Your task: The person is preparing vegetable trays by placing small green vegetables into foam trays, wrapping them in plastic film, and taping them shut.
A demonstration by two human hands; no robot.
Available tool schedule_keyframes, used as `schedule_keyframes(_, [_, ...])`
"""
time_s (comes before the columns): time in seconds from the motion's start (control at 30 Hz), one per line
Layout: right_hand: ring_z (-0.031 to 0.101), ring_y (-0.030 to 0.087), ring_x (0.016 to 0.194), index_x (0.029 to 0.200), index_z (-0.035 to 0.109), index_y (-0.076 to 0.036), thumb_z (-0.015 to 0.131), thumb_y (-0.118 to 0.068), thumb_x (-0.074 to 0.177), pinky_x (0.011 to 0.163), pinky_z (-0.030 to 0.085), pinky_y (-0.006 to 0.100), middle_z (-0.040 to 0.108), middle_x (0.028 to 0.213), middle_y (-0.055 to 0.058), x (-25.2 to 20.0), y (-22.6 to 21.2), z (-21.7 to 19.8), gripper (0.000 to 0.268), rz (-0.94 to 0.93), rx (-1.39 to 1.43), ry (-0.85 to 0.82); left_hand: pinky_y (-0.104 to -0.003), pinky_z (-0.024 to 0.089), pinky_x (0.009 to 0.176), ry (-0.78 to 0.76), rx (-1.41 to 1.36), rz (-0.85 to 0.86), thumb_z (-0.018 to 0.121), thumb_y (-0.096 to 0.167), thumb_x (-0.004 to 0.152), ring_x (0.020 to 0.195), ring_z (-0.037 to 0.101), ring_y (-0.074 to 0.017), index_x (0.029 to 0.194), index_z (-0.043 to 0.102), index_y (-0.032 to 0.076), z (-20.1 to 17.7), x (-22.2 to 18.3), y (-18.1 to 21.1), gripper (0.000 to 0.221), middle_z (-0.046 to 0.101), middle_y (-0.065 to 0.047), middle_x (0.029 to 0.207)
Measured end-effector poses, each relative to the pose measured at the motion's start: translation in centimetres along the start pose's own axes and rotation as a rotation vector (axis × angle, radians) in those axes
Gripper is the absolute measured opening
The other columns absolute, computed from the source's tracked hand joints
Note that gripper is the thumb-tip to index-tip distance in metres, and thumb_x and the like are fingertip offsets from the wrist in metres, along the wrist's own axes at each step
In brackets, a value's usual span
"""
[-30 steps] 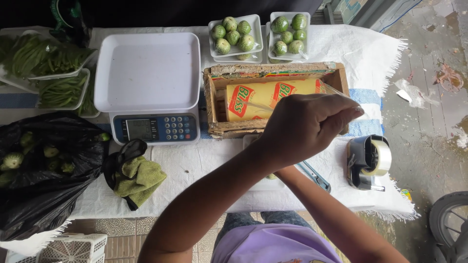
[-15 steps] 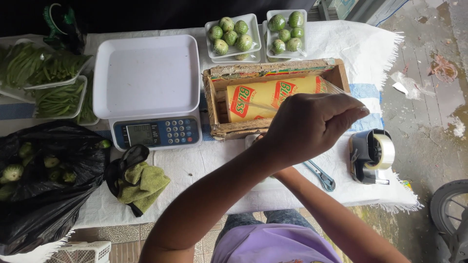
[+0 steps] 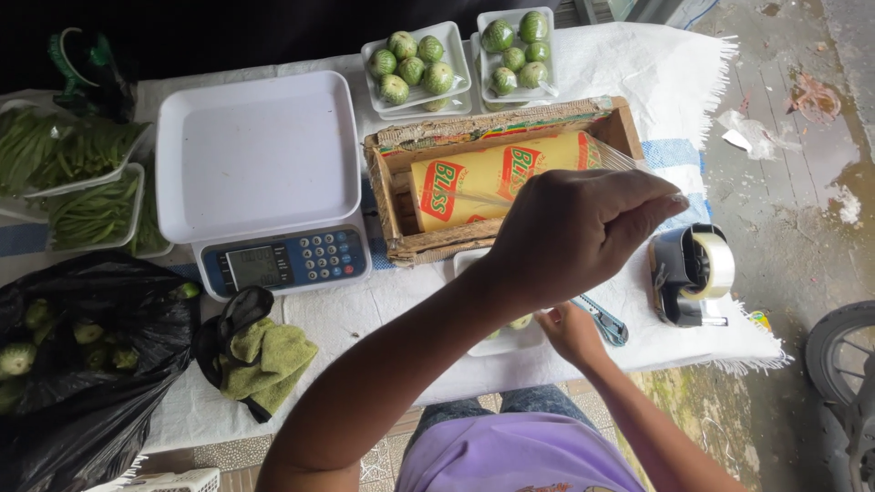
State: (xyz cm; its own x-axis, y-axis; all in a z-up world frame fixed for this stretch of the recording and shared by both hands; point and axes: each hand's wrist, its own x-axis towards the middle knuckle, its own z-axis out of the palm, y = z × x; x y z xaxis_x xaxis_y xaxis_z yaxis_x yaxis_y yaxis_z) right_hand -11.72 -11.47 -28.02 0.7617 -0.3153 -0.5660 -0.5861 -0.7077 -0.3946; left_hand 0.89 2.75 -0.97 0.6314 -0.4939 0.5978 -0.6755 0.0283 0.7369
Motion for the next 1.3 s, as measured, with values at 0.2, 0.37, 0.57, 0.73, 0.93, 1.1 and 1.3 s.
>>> schedule_keyframes(0.2, [0.070,0.022,0.055,0.104,0.069,-0.009,0.062,-0.028,0.096,0.058,0.050,0.035,0.072,0.075,0.004,-0.4,-0.1,1.9,0.022,0.030,0.214,0.069,-0.034,0.055,0.066,-0.019,0.000,-0.005,0.055,0.032,0.102,0.074,0.078,-0.0235,0.103,0.071,0.012,0.2,0.4,0.4,0.025,0.079,-0.005,0.087])
schedule_keyframes(0.37, [0.061,0.033,0.086,0.107,0.060,-0.004,0.066,-0.019,0.092,0.068,0.053,0.044,0.061,0.111,0.021,-2.3,-2.7,-0.1,0.022,-0.268,0.172,0.381,-0.033,0.053,0.065,-0.007,-0.012,0.007,0.058,0.028,0.102,0.069,0.074,-0.0199,0.103,0.070,0.010,0.1,0.3,0.5,0.022,0.077,-0.005,0.083])
schedule_keyframes(0.57, [0.059,0.035,0.092,0.110,0.060,-0.004,0.069,-0.021,0.090,0.073,0.052,0.045,0.061,0.114,0.022,-2.6,-2.3,-0.5,0.027,-0.318,0.147,0.363,-0.033,0.055,0.067,-0.002,-0.021,0.009,0.058,0.027,0.103,0.073,0.076,-0.0206,0.104,0.070,0.011,0.1,0.3,0.6,0.021,0.078,-0.005,0.086])
schedule_keyframes(0.73, [0.058,0.036,0.098,0.113,0.060,-0.005,0.072,-0.022,0.087,0.078,0.051,0.046,0.060,0.118,0.022,-2.4,-2.5,-0.6,0.033,-0.378,0.116,0.335,-0.033,0.056,0.069,0.009,0.011,-0.005,0.056,0.030,0.103,0.080,0.080,-0.0224,0.104,0.071,0.012,-0.1,0.3,0.4,0.023,0.080,-0.004,0.093])
schedule_keyframes(0.93, [0.057,0.037,0.104,0.116,0.059,-0.005,0.075,-0.024,0.084,0.084,0.049,0.047,0.059,0.122,0.022,-2.2,-2.4,-0.6,0.040,-0.438,0.088,0.303,-0.034,0.053,0.065,0.027,0.035,-0.004,0.057,0.031,0.102,0.074,0.078,-0.0216,0.104,0.070,0.014,-0.1,0.3,0.2,0.021,0.079,-0.003,0.088])
schedule_keyframes(1.1, [0.055,0.038,0.110,0.119,0.058,-0.005,0.078,-0.025,0.082,0.089,0.048,0.047,0.059,0.126,0.023,-1.9,-2.4,-0.8,0.046,-0.474,0.071,0.287,-0.034,0.054,0.066,0.016,0.027,-0.017,0.056,0.032,0.102,0.074,0.078,-0.0217,0.103,0.070,0.013,-0.1,0.7,0.2,0.023,0.079,-0.004,0.087])
schedule_keyframes(1.3, [0.054,0.040,0.117,0.123,0.058,-0.006,0.081,-0.027,0.079,0.094,0.046,0.048,0.058,0.130,0.023,-1.7,-2.3,-0.7,0.054,-0.513,0.055,0.267,-0.034,0.057,0.067,0.013,0.020,0.016,0.057,0.030,0.102,0.078,0.080,-0.0231,0.103,0.071,0.012,0.1,1.0,0.1,0.023,0.080,-0.005,0.092])
